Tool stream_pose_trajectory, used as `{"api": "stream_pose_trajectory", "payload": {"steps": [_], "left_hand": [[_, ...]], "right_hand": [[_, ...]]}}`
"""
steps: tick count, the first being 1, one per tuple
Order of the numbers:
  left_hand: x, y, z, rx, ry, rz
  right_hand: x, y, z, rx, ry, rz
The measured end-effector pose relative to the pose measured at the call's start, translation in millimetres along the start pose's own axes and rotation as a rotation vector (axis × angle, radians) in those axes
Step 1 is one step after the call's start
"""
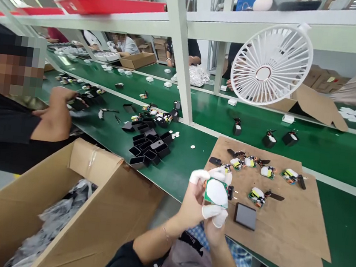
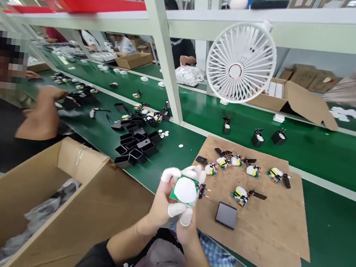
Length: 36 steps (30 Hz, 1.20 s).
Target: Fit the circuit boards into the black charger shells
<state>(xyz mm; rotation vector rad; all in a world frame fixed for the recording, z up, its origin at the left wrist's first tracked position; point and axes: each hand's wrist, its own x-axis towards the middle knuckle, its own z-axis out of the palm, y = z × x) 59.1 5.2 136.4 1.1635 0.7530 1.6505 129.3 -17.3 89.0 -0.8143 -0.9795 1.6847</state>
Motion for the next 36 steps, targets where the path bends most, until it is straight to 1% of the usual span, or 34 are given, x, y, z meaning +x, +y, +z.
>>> {"api": "stream_pose_trajectory", "payload": {"steps": [2,4,5,7,8,9,10,11,12,13,15,16,17,18,19,20,21,23,25,26,27,28,30,31,33,36], "left_hand": [[-21.1,-3.7,-2.1,0.081,0.084,0.032],[-34.7,-6.4,-11.0,0.233,0.103,0.057],[-38.1,-6.1,-18.9,0.384,0.093,0.087],[-37.0,-1.8,-42.3,0.78,0.086,0.159],[-32.3,1.8,-57.8,1.011,0.102,0.188],[-25.1,5.7,-75.3,1.153,0.161,0.18],[-15.9,9.4,-94.2,1.21,0.234,0.157],[-5.2,12.4,-113.6,1.289,0.316,0.125],[6.3,14.5,-132.7,1.481,0.411,0.042],[17.8,15.4,-150.4,1.631,0.42,-0.033],[38.6,14.9,-178.9,1.775,0.328,-0.13],[46.9,14.1,-188.3,1.784,0.278,-0.149],[53.6,13.5,-193.9,1.738,0.241,-0.134],[58.2,13.1,-195.5,1.655,0.217,-0.096],[60.5,12.8,-192.8,1.555,0.198,-0.046],[60.4,12.4,-186.1,1.454,0.178,0.008],[57.9,11.5,-175.5,1.363,0.15,0.052],[45.7,6.8,-144.5,1.256,0.078,0.094],[26.8,-2.2,-105.0,1.133,0.01,0.112],[16.1,-7.5,-84.4,1.027,-0.021,0.113],[5.5,-12.5,-64.5,0.722,-0.019,0.077],[-4.5,-16.5,-46.3,0.453,-0.026,0.001],[-20.9,-19.6,-18.4,0.033,-0.029,-0.162],[-26.9,-18.6,-9.4,-0.108,-0.024,-0.238],[-34.2,-13.5,-1.3,-0.255,-0.027,-0.362],[-37.7,-5.6,-5.2,-0.281,-0.132,-0.509]], "right_hand": [[-3.2,-1.3,4.2,0.045,0.057,-0.085],[-5.7,-5.1,4.6,0.121,0.14,-0.157],[-6.1,-7.4,3.2,0.177,0.188,-0.167],[-5.5,-12.0,-3.1,0.316,0.258,-0.115],[-5.0,-14.0,-8.0,0.385,0.278,-0.068],[-4.7,-15.7,-13.8,0.446,0.294,-0.026],[-4.9,-17.0,-20.0,0.494,0.308,0.007],[-5.7,-17.9,-26.2,0.523,0.323,0.026],[-7.1,-18.4,-31.9,0.536,0.342,0.032],[-9.1,-18.4,-36.9,0.535,0.36,0.032],[-13.8,-17.3,-43.9,0.517,0.375,0.04],[-16.1,-16.4,-45.9,0.509,0.381,0.046],[-18.0,-15.2,-47.1,0.504,0.389,0.048],[-19.6,-14.0,-47.6,0.499,0.394,0.051],[-20.8,-12.8,-47.5,0.493,0.396,0.052],[-21.7,-11.7,-47.0,0.487,0.397,0.049],[-22.4,-10.8,-46.2,0.483,0.398,0.046],[-24.0,-9.6,-43.9,0.485,0.392,0.049],[-26.7,-9.9,-41.7,0.49,0.357,0.053],[-28.7,-10.8,-41.1,0.487,0.328,0.045],[-31.0,-12.5,-40.9,0.479,0.301,0.027],[-33.6,-14.9,-41.3,0.466,0.284,-0.001],[-39.1,-21.6,-43.1,0.434,0.263,-0.055],[-41.8,-25.3,-44.4,0.419,0.257,-0.071],[-46.9,-31.4,-46.7,0.394,0.246,-0.069],[-53.0,-33.0,-48.7,0.364,0.268,0.014]]}}
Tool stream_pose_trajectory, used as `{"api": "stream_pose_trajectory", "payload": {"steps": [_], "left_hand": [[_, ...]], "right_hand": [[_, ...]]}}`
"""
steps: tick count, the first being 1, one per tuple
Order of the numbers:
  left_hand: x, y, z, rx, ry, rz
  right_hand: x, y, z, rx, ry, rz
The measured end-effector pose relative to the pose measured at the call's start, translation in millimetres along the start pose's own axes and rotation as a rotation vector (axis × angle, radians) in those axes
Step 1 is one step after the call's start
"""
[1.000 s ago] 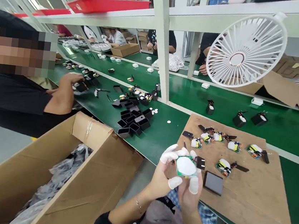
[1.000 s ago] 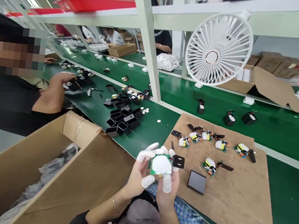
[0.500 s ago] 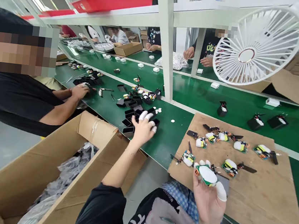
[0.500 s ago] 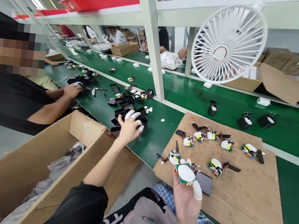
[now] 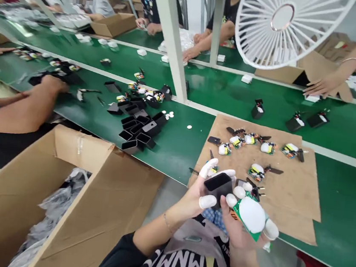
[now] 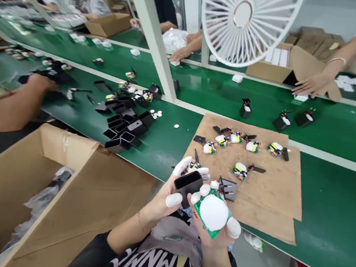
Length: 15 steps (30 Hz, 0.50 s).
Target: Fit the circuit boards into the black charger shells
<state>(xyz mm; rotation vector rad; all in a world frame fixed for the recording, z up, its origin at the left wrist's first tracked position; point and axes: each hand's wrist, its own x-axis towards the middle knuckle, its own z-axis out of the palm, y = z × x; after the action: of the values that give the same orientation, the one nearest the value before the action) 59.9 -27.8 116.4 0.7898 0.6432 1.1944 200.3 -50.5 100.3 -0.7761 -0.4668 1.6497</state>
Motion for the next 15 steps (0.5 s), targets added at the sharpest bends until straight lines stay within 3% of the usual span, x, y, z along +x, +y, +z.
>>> {"api": "stream_pose_trajectory", "payload": {"steps": [3,6,11,15], "left_hand": [[-4.8,3.3,-6.9,0.035,-0.085,-0.062],[-7.6,3.0,-12.5,0.176,-0.127,-0.008],[0.3,10.6,-17.1,0.52,-0.115,0.252],[14.4,33.4,-14.1,0.807,-0.173,0.446]], "right_hand": [[-3.7,4.5,-4.6,-0.031,0.068,0.098],[-4.2,4.9,-9.3,-0.012,0.087,0.077],[2.6,-19.4,-3.8,-0.003,-0.121,-0.235],[6.2,-46.5,14.5,-0.292,-0.223,-0.5]]}}
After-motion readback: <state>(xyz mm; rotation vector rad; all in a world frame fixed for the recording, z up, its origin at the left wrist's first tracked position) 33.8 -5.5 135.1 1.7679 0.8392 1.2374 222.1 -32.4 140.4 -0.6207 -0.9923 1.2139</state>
